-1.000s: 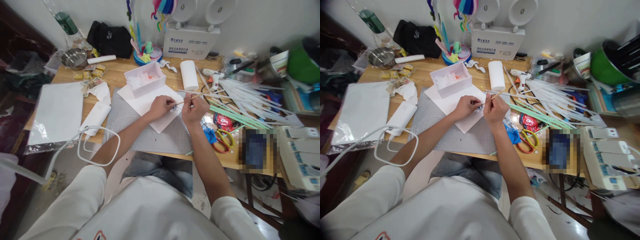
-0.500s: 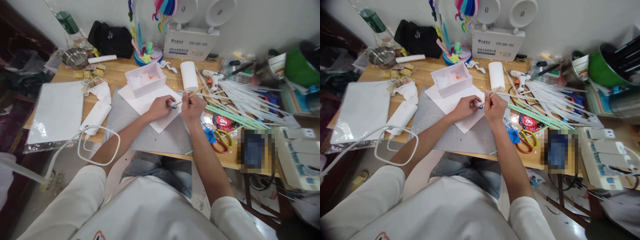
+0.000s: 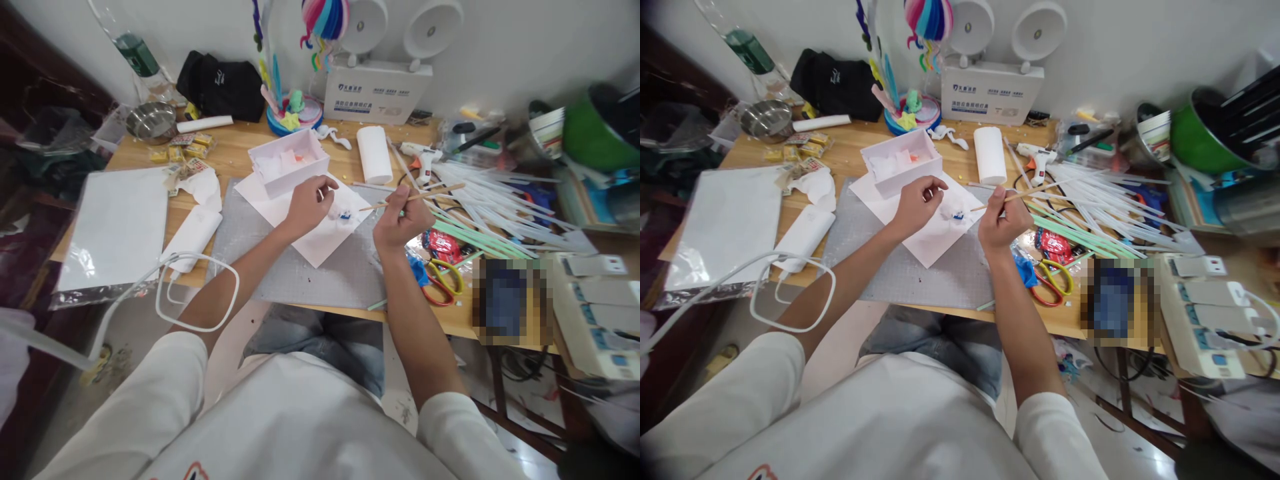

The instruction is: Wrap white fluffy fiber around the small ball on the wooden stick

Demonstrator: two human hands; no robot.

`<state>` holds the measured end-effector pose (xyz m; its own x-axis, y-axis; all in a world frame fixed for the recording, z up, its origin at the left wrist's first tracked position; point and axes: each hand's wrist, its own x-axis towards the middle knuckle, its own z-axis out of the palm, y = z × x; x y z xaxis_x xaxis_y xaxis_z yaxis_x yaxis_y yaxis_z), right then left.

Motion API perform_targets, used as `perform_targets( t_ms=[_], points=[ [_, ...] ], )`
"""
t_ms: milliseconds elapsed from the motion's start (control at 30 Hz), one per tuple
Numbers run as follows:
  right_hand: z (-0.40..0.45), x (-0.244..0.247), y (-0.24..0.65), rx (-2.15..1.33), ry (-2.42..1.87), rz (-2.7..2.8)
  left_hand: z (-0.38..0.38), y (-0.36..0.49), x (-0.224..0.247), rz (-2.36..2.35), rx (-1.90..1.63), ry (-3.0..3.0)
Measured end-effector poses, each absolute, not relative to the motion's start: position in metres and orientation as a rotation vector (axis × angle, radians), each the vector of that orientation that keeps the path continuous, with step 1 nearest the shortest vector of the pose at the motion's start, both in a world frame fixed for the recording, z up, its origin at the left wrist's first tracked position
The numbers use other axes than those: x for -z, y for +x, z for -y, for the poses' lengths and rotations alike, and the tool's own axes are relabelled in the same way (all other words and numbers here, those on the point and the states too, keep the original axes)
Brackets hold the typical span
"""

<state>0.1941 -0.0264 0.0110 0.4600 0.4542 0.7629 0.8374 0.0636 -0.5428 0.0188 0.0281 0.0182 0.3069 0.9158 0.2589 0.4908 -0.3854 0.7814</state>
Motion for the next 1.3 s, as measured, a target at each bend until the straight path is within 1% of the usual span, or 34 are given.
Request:
perform_targets(
  t_ms=[67, 200, 300, 533, 633, 833, 1000, 1300],
  points=[
    [0.027, -0.012, 0.194, 0.397, -1.560, 1.161, -0.022, 0.014, -0.025, -1.256, -0.841, 2.147],
    [0.027, -0.012, 0.194, 0.328, -1.557, 1.168, 0.002, 0.015, -0.023, -1.264, -0.439, 2.319],
    [0.026, -0.011, 0.194, 0.304, -1.562, 1.190, 0.016, 0.024, -0.014, -1.336, -0.342, 2.316],
    [0.025, -0.009, 0.195, 0.358, -1.568, 1.206, 0.015, 0.033, -0.004, -1.315, -0.320, 2.320],
    [0.026, -0.011, 0.194, 0.311, -1.529, 1.229, 0.017, 0.026, -0.003, -1.285, -0.317, 2.316],
    [0.028, -0.009, 0.188, 0.176, -1.460, 1.394, 0.034, 0.001, -0.017, -1.168, -0.485, 2.224],
    [0.027, -0.005, 0.183, 0.191, -1.450, 1.472, 0.043, -0.008, -0.029, -1.184, -0.454, 2.035],
    [0.024, -0.005, 0.188, 0.252, -1.504, 1.388, 0.037, -0.002, -0.007, -1.056, -0.643, 1.928]
  ],
)
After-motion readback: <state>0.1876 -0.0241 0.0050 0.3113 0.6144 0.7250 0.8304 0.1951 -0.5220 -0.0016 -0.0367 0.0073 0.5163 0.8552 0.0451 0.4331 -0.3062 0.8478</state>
